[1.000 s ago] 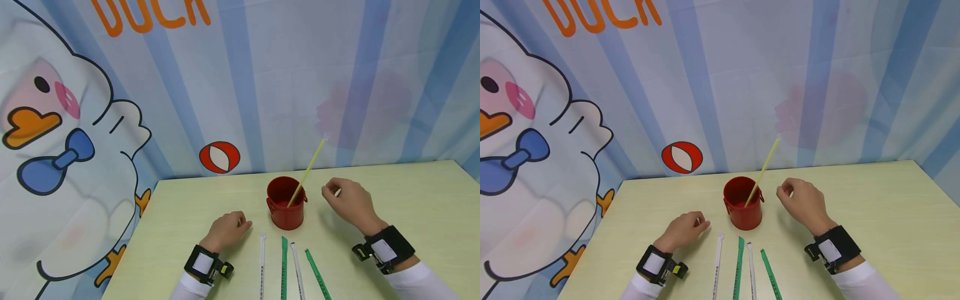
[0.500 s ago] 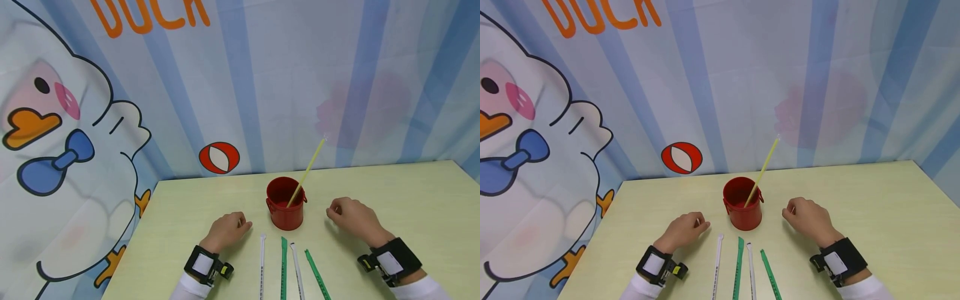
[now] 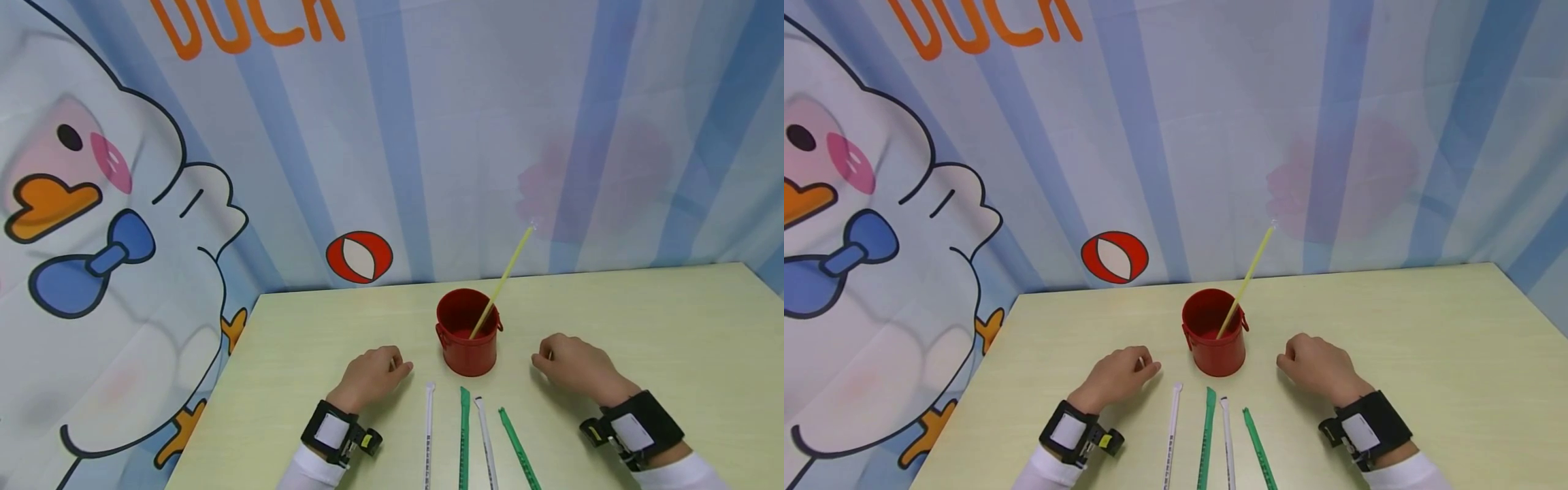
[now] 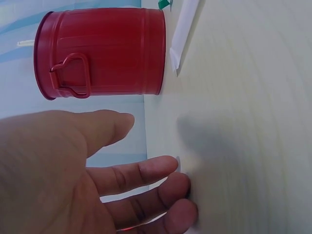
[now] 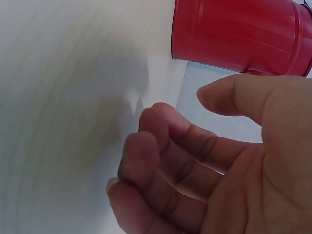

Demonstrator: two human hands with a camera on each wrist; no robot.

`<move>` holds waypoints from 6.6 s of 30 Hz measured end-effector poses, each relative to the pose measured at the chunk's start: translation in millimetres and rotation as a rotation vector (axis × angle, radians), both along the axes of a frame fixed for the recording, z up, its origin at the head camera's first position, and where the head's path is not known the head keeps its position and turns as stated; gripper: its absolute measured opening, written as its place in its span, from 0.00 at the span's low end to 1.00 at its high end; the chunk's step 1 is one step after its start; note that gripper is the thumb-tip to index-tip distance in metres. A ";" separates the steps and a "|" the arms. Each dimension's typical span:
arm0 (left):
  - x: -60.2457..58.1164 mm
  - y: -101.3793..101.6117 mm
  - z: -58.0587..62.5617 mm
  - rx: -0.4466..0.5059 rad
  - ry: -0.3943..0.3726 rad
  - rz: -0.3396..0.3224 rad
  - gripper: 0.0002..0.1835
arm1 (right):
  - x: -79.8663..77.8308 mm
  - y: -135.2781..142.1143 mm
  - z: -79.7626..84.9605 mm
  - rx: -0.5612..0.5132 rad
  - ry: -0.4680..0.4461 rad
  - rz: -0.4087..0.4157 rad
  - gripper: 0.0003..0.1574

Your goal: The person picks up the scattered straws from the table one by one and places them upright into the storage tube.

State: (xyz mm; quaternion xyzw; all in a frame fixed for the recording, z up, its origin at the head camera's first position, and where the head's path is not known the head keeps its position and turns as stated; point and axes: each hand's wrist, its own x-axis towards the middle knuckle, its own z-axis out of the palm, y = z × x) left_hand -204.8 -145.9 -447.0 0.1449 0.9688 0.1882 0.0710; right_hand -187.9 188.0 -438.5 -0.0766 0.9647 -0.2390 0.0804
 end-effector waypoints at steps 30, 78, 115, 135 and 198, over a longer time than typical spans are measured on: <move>16.9 24.3 8.0 0.042 -0.080 -0.086 0.18 | -0.3 -1.7 -4.6 0.007 -0.013 0.009 0.15; 13.6 17.4 5.1 0.059 -0.071 -0.048 0.16 | -0.4 -3.6 -4.8 0.015 -0.023 0.000 0.14; -3.2 2.4 45.1 0.439 0.269 0.171 0.10 | -2.3 -2.8 -8.2 0.014 0.014 0.008 0.12; -7.9 -5.3 76.1 0.788 0.588 0.252 0.13 | -2.1 -2.9 -7.6 0.022 0.012 0.009 0.12; 9.0 36.6 100.7 0.900 0.752 0.193 0.09 | -1.1 -2.1 -7.6 0.014 0.021 0.000 0.11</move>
